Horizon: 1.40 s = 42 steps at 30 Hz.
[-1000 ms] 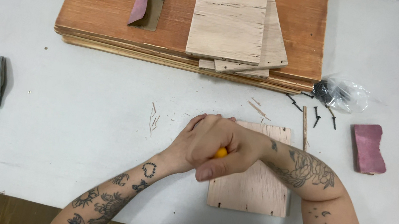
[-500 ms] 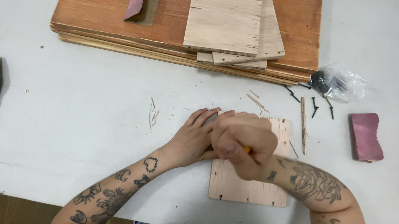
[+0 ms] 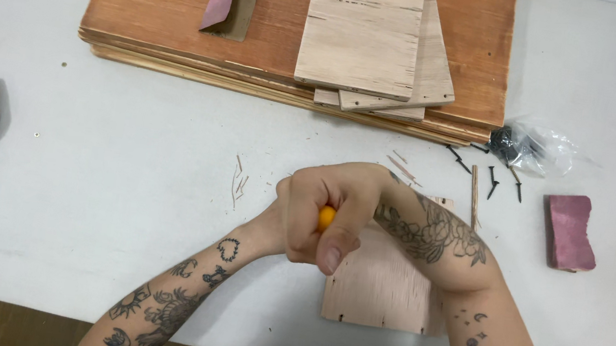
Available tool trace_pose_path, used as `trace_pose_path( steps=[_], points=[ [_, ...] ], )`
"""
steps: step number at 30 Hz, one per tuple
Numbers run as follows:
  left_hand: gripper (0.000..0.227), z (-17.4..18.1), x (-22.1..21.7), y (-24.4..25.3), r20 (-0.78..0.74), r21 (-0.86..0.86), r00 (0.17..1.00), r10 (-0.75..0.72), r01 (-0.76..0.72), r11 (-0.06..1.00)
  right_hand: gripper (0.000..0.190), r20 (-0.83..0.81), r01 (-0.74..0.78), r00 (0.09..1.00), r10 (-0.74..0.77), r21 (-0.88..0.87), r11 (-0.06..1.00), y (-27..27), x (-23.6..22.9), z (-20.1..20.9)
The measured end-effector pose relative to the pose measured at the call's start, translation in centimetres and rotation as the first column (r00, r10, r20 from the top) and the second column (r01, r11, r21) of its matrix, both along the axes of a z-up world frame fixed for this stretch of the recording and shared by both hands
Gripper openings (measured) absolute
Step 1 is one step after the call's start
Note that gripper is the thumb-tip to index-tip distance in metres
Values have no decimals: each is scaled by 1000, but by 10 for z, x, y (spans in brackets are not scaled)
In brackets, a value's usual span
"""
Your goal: The person assembles a small wooden box by hand using a screwdriver to drive screws into pre-drilled holes in wooden panels.
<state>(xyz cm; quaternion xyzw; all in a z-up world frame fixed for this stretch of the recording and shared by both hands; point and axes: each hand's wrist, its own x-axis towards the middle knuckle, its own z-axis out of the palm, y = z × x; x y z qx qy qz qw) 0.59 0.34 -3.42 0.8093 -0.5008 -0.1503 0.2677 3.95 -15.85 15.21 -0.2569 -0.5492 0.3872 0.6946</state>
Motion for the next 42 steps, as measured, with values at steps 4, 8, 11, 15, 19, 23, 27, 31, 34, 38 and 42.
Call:
trace_pose_path(
  steps=[4,8,11,15,19,23,27,31,34,38,42],
  points=[
    [48,22,-2,-2,22,-81,1000,7,-5,997,40,-9,91,996,-92,-40,995,1,-7,-13],
    [50,25,-1,-5,-12,-29,1000,11,-11,1000,42,12,264,964,-264,-57,963,-1,-24,-16],
    [63,1,1,-8,-45,63,999,0,3,998,44,51,519,855,-517,-42,854,-8,-32,-18],
    [70,2,-4,-11,76,139,997,12,-23,990,42,68,775,620,-781,98,624,-8,-44,-20],
    [65,23,-9,-10,120,144,993,22,-39,989,46,119,866,478,-870,103,489,-14,-63,-27],
    [68,11,-9,-11,198,193,980,-2,-37,980,52,174,957,200,-964,176,230,-14,-75,-24],
    [67,16,-11,-11,192,176,981,21,-55,983,56,171,957,-131,-976,280,-80,0,-76,-22],
    [65,9,-10,-9,187,154,982,22,-51,987,55,183,919,-296,-937,323,-227,9,-81,-22],
    [69,-4,-8,-9,244,122,970,12,-44,992,54,168,887,-388,-906,334,-318,15,-90,-32],
    [79,10,-11,-6,254,122,967,9,-41,992,50,159,846,-429,-889,415,-334,33,-122,-54],
    [78,23,-16,-3,237,106,971,20,-47,993,43,168,872,-329,-929,432,-230,27,-139,-49]
  ],
)
